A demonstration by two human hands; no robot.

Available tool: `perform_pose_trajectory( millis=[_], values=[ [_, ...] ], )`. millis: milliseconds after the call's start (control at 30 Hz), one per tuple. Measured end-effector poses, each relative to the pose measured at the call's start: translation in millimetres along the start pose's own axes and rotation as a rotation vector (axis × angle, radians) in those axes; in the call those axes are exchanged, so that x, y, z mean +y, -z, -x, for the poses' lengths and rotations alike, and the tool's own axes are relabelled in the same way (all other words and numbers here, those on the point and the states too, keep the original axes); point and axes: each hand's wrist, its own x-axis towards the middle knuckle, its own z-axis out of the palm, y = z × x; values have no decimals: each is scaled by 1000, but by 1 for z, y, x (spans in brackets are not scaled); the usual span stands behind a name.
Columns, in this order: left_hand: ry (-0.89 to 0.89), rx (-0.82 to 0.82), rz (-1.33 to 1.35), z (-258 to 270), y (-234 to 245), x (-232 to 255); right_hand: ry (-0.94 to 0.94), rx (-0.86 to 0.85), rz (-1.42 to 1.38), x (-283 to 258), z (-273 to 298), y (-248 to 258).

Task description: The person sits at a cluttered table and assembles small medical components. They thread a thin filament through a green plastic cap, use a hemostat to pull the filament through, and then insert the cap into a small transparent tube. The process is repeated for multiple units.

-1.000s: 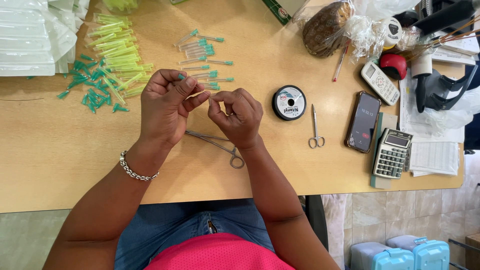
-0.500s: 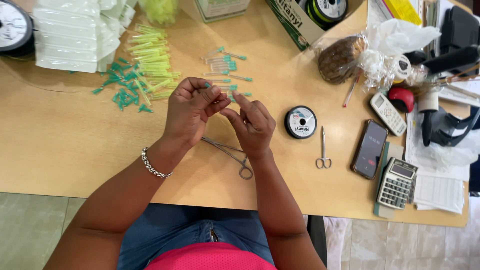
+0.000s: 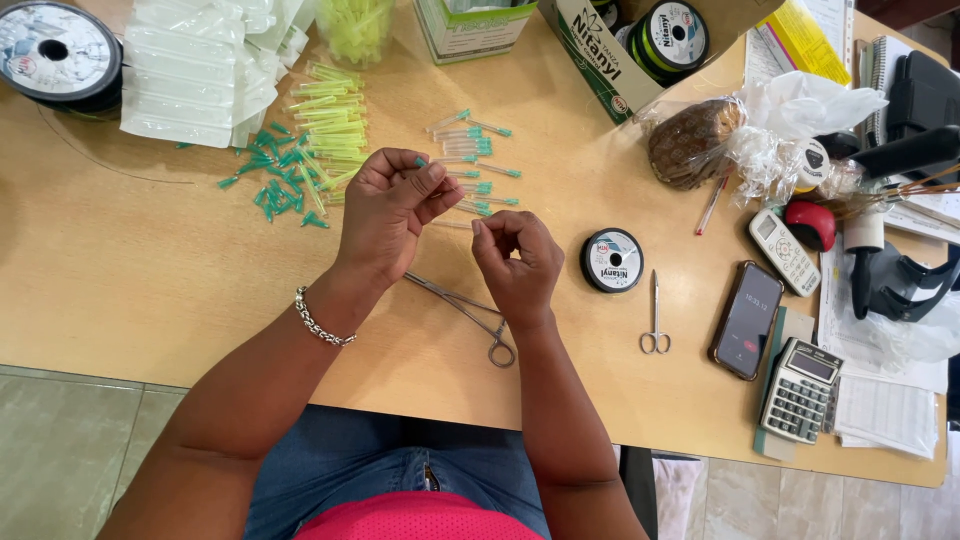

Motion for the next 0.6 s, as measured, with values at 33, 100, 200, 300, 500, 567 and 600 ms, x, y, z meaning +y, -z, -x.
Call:
perform_pose_trajectory(
  millis=[33, 100, 200, 300, 500, 567, 600],
  values=[
    [3, 2, -7, 1, -1, 0, -4, 0, -2, -1, 0, 0],
    [3, -7, -24, 1, 0, -4, 3, 2, 5, -3, -1, 0],
    [5, -20, -52, 1, 1, -8, 18, 6, 20, -3, -2, -1],
    [12, -33, -60, 3, 1, -10, 17, 11, 26, -7, -4, -1],
    [-9, -40, -57, -1, 3, -10, -42, -17, -18, -9, -3, -3],
    [-24, -35, -55, -3, 4, -7, -74, -32, -50, -7, -2, -2],
    [-34, -28, -57, -3, 4, -5, -81, -36, -49, -4, -2, -1]
  ],
)
